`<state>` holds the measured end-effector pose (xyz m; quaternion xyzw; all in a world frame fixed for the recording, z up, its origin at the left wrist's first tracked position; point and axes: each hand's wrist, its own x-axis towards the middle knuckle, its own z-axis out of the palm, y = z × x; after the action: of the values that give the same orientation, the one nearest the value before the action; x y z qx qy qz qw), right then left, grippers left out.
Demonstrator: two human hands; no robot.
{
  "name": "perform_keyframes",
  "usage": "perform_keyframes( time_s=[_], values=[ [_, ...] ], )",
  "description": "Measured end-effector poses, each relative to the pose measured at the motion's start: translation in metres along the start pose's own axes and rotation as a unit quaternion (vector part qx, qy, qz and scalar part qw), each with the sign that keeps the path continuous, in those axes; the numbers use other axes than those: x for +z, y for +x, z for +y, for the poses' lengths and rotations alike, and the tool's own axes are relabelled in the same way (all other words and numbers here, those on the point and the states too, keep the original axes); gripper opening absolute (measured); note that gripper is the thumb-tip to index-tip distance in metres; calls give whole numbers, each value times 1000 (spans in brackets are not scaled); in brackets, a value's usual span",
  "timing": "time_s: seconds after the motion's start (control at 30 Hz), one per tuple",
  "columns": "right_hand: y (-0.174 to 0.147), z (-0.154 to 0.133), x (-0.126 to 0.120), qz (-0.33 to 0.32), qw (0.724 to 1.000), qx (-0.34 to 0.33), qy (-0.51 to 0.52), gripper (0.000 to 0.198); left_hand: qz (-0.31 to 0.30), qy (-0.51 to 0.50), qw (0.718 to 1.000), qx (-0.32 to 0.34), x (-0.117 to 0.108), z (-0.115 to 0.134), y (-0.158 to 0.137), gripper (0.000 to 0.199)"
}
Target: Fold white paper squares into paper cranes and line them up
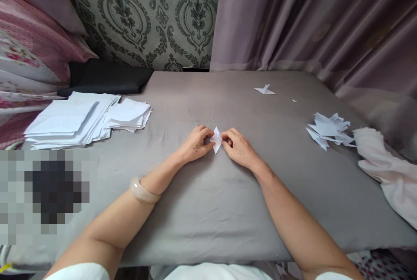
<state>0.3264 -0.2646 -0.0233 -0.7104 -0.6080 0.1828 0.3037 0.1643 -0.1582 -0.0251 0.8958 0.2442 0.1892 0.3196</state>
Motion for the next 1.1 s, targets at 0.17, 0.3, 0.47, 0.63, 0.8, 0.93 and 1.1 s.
perform_keyframes(
  time_s=[0.17,0.3,0.47,0.63,0.8,0.93,1.1],
  values=[
    [1,7,-2,46,994,31,98,30,11,-50,998,-30,-4,7,-1,31],
    [2,6,-4,65,983,72,159,29,52,-105,990,-79,-6,7,0,41],
    [3,7,-4,72,980,75,169,28,81,-155,980,-93,-8,7,1,41],
    [3,9,-1,75,984,54,153,24,84,-139,983,-85,-6,8,1,37],
    [1,5,2,81,989,18,119,14,64,-77,995,-29,-4,7,0,15],
    [-1,3,5,76,993,-11,85,12,40,-28,999,-2,-4,6,-1,9],
    [-3,3,5,59,997,-18,39,13,35,29,998,33,-2,1,0,10]
  ],
)
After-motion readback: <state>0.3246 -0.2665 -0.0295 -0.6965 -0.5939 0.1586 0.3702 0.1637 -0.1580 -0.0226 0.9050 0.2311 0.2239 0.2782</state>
